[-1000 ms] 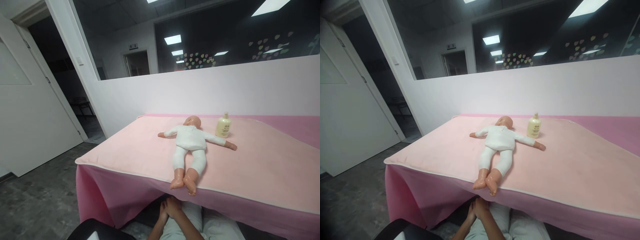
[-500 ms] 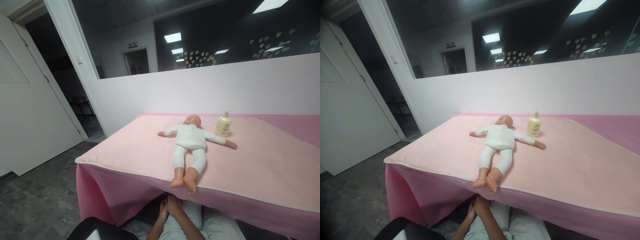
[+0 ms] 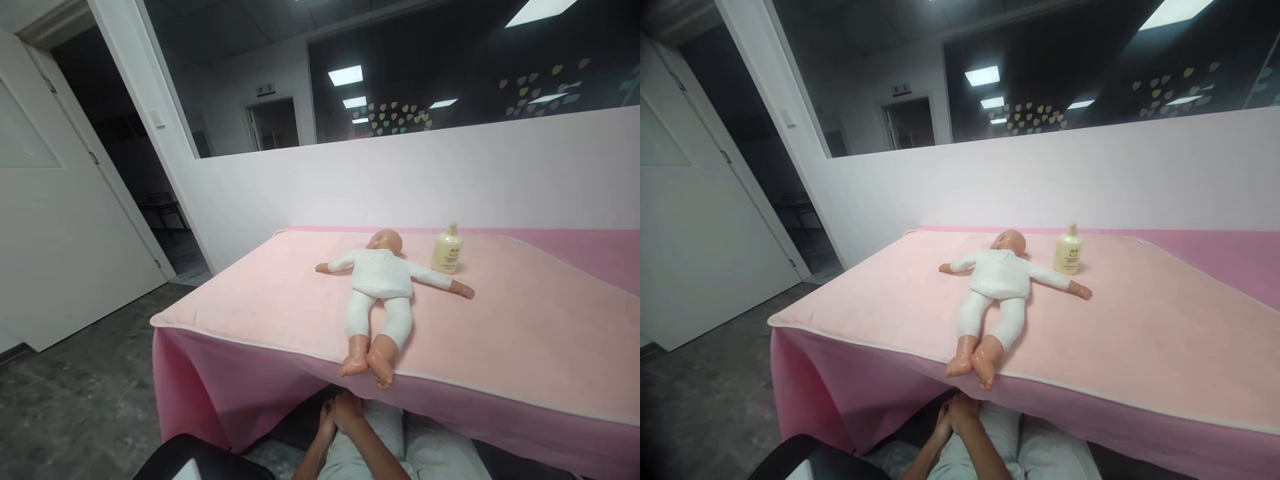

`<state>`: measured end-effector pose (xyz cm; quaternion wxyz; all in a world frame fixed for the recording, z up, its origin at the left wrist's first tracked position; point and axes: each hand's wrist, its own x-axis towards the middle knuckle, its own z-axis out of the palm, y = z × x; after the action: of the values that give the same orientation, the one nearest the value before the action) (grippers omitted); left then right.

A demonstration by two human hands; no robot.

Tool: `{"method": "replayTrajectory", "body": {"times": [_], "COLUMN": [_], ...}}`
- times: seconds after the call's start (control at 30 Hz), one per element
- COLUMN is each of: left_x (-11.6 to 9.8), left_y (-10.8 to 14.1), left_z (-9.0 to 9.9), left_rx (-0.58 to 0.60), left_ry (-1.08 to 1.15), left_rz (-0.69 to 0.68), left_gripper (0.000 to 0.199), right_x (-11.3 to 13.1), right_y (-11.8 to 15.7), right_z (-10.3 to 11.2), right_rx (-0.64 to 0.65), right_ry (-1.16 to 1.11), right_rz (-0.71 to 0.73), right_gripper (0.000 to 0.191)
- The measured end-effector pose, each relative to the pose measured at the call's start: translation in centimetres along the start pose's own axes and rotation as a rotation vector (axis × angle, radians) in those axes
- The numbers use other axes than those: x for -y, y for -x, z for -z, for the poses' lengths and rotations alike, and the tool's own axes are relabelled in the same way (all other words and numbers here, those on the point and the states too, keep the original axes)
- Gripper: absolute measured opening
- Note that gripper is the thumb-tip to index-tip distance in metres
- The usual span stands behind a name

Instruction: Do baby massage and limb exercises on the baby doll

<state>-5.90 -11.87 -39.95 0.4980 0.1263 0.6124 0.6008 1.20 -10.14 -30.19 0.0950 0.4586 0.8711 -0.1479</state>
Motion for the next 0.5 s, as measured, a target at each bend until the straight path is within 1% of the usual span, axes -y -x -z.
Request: {"method": "replayTrajectory", "body": {"times": [0.13,0.3,0.4,0.5], "left_x": [0.07,0.22,0.18,-0.01], "left_y": [-0.23,-0.21,-0.06,0.08], "left_z": [0.09,-0.07,-0.21,-0.26], "left_rx": [-0.016,-0.032,-0.018,-0.019], "left_ry": [0.009,0.013,0.010,0.004], "left_rz": [0.016,0.020,0.008,-0.006], "left_gripper": [0.023,0.019,0.020,0.023], "right_x": [0.20,0.17,0.07,0.05], "right_y": [0.38,0.58,0.51,0.39], "right_z": [0.65,0.79,0.65,0.55], "right_rx": [0.016,0.013,0.046,0.044], "right_ry": [0.034,0.019,0.042,0.046], "right_rz": [-0.042,-0.035,0.005,-0.014], "right_gripper": [0.044,0.043,0.041,0.043]}}
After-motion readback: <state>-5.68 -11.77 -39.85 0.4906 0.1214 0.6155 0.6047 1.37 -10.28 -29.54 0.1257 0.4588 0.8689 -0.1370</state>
